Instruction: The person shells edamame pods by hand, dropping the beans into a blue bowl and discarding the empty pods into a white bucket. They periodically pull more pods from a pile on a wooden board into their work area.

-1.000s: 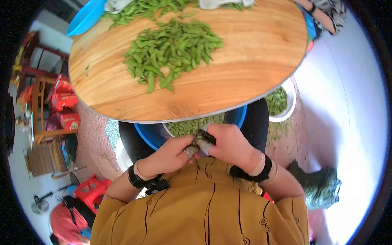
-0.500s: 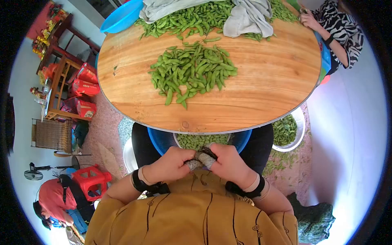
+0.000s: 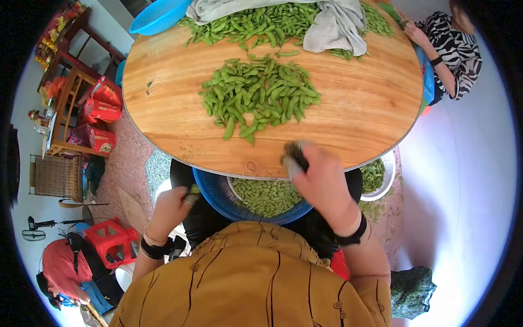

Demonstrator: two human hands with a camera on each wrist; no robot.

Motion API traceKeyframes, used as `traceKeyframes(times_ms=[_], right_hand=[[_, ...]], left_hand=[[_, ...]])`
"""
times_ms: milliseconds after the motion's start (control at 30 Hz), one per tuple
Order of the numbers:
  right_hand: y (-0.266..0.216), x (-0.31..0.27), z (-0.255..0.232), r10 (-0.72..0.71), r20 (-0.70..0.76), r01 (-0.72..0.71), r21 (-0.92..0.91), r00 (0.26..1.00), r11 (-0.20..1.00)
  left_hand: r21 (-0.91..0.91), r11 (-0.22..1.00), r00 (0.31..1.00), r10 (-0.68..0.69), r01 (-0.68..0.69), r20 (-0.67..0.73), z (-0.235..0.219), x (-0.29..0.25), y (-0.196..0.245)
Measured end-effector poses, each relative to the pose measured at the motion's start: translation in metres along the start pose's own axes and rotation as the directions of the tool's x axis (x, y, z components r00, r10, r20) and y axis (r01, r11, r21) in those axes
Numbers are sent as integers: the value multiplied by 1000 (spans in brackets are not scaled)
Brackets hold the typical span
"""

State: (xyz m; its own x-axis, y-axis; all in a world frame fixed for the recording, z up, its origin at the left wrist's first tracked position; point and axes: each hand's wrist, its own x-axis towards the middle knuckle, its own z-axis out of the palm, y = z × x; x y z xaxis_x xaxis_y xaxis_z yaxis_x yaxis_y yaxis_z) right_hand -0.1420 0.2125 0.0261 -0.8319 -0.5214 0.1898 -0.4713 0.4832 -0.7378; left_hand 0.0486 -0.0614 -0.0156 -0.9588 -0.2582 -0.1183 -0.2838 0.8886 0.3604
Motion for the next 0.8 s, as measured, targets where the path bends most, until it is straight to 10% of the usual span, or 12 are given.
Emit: traceKeyframes(times_ms=[100, 233, 400, 500, 733, 767, 800], right_hand=[[-6, 46, 7, -113, -129, 95, -137, 985, 986], [5, 66, 22, -147, -40, 123, -357, 988, 926], [3, 41, 9, -85, -85, 60, -269, 993, 961], [9, 23, 2, -41, -94, 42, 3, 995, 999], [-16, 9, -24, -260, 104, 262, -9, 960, 965], [-16, 7, -22, -256, 99, 258, -8, 961, 966], [-18, 5, -18, -118, 66, 111, 100, 991, 989]], left_hand=[[245, 924, 956, -285, 294, -73, -1, -21, -25], [161, 944, 956, -275, 289, -103, -18, -18, -9], [-449, 883, 989, 103, -139, -105, -24, 15, 41], [-584, 749, 949, 266, -314, -169, -21, 44, 74], [-711, 521, 865, 428, -472, -261, -20, 95, 120], [-880, 471, 928, 354, -69, 117, -28, 95, 121], [-848, 386, 814, 311, 363, 490, -33, 95, 122]])
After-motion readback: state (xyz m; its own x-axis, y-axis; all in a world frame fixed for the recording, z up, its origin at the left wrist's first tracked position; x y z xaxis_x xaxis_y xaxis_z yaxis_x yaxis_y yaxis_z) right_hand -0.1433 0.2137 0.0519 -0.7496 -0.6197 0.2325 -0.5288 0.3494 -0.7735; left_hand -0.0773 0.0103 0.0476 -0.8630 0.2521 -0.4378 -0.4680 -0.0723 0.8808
